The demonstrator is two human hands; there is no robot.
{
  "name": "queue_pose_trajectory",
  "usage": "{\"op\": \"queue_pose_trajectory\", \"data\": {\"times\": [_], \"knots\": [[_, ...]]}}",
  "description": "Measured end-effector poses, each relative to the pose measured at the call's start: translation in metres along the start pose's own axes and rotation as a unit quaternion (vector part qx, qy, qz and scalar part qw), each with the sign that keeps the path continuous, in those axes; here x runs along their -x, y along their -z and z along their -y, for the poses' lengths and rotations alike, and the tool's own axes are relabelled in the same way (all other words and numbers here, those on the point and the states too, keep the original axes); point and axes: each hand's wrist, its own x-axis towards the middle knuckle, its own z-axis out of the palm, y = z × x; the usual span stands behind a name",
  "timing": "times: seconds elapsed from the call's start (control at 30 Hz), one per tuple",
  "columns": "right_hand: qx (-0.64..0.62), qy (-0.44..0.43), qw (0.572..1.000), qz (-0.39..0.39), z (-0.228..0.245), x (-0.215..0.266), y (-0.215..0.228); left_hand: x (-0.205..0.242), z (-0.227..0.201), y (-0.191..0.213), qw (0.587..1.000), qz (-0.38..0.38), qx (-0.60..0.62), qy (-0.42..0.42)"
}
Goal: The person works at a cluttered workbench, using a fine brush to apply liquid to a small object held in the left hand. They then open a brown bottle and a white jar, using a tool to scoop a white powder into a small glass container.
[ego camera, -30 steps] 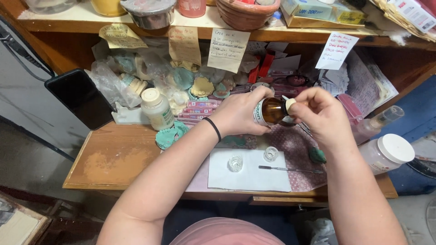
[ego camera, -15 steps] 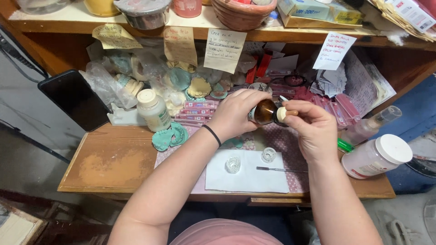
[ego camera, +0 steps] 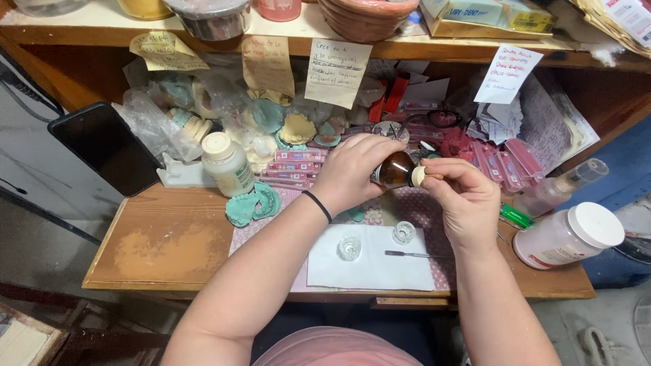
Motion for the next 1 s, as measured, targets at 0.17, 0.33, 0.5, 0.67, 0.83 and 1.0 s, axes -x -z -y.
{"op": "queue_pose_trajectory", "data": {"times": [0.17,0.33,0.5,0.67,0.83,1.0], "knots": [[0.005,0.009,1.0,-0.007,-0.002,0.002,0.001,0.001,0.0,0.001,1.0,-0.013,-0.009,-0.004],[-0.007,0.006,1.0,-0.015,-0.003,0.003,0.0,0.001,0.0,-0.001,1.0,-0.014,-0.007,-0.001],[-0.009,-0.005,1.0,-0.027,-0.002,0.006,0.001,0.002,-0.003,0.0,1.0,-0.017,0.002,-0.008],[-0.102,-0.042,0.986,-0.121,-0.001,0.002,0.021,0.002,-0.006,0.009,0.998,-0.037,-0.044,-0.02],[-0.179,-0.102,0.963,-0.172,0.004,-0.002,0.048,-0.002,-0.009,0.017,0.998,0.011,-0.06,-0.035],[-0.243,-0.172,0.923,-0.246,0.012,0.001,0.067,-0.009,-0.016,0.027,0.995,0.078,-0.029,0.055]]}}
